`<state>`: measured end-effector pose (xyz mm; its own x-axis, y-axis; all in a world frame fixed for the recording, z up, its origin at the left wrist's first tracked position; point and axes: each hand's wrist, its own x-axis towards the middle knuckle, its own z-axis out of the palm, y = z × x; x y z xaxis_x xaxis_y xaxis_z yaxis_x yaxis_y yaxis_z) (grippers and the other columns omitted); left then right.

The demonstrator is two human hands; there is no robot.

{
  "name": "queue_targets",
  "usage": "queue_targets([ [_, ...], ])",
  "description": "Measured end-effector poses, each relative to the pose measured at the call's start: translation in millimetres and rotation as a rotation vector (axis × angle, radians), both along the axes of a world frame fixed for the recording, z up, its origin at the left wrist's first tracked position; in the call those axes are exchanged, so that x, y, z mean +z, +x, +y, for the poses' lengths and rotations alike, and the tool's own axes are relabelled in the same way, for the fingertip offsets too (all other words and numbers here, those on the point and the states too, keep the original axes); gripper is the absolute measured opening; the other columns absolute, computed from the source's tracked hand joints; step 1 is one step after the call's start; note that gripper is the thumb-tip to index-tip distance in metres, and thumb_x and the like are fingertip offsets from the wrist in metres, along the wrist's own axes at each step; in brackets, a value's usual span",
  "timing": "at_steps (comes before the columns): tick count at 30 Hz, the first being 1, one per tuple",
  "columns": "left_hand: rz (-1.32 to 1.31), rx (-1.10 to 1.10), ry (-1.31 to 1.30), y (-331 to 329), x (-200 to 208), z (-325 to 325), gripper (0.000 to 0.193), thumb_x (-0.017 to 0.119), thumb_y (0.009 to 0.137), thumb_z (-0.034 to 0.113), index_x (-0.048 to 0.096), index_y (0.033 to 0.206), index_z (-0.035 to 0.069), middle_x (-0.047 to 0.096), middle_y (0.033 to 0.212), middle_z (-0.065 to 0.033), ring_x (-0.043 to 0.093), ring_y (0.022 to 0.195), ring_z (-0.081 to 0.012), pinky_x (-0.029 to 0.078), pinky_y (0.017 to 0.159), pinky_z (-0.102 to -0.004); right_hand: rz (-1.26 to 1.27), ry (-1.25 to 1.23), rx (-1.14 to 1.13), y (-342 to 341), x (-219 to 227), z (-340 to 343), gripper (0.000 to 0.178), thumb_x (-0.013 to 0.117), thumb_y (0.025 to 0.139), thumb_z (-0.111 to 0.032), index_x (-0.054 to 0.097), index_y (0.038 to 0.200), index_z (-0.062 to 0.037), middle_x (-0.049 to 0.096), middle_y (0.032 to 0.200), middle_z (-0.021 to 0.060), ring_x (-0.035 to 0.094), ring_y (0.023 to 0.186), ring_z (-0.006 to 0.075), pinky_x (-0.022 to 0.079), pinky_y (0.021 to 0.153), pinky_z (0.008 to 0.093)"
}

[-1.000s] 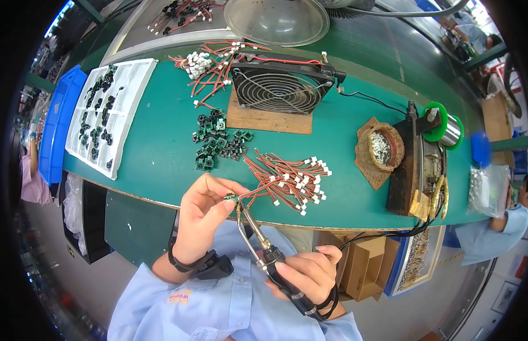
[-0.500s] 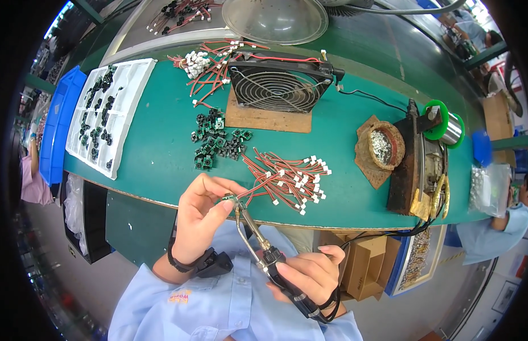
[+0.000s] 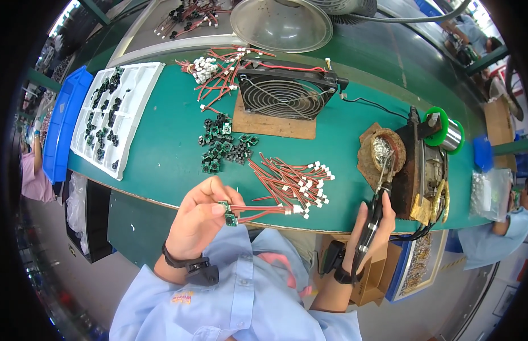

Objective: The person picks up a circuit board and a wire, joins them using a soldering iron, and places the assembled unit on the table. This process is repeated multiple times, with the person occasionally retrieving more circuit boards from a tray.

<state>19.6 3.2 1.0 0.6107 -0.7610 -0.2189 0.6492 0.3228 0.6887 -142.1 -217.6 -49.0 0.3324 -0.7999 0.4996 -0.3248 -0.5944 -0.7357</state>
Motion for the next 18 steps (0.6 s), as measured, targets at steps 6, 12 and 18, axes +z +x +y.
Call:
queue_targets([
  [6, 0.086, -0.045, -0.017, -2, 9, 0, 0.012, 0.056, 0.079, 0.009, 0.047, 0.085, 0.005, 0.059, 0.089, -0.015, 0.055, 0.078, -0.0165, 0.043, 0.071, -0.0285, -0.023, 0.125, 0.048, 3, 3, 12, 0.042, 0.06, 0.08, 0.001, 0.049, 0.12, 0.0002, 0.052, 0.103, 0.0112, 0.052, 0.089, 0.0199, 0.041, 0.082, 0.0315],
  [12, -0.068, -0.045, -0.019, -5, 14, 4, 0.014, 0.057, 0.079, 0.011, 0.047, 0.086, 0.004, 0.059, 0.089, -0.0151, 0.055, 0.076, -0.0163, 0.044, 0.07, -0.0286, 0.014, 0.027, 0.121, 3, 5, 24, 0.043, 0.059, 0.079, 0.003, 0.048, 0.121, -0.0001, 0.051, 0.104, 0.0117, 0.052, 0.087, 0.0189, 0.042, 0.08, 0.0298],
  [18, -0.277, 0.266, 0.164, 18, 11, 17, 0.013, 0.058, 0.082, 0.012, 0.05, 0.087, 0.002, 0.059, 0.094, -0.0139, 0.056, 0.077, -0.0146, 0.045, 0.07, -0.0247, -0.098, 0.127, 0.202, 5, 9, 38, 0.039, 0.058, 0.079, 0.005, 0.049, 0.117, -0.0016, 0.055, 0.097, 0.0103, 0.055, 0.082, 0.0191, 0.044, 0.078, 0.0315],
])
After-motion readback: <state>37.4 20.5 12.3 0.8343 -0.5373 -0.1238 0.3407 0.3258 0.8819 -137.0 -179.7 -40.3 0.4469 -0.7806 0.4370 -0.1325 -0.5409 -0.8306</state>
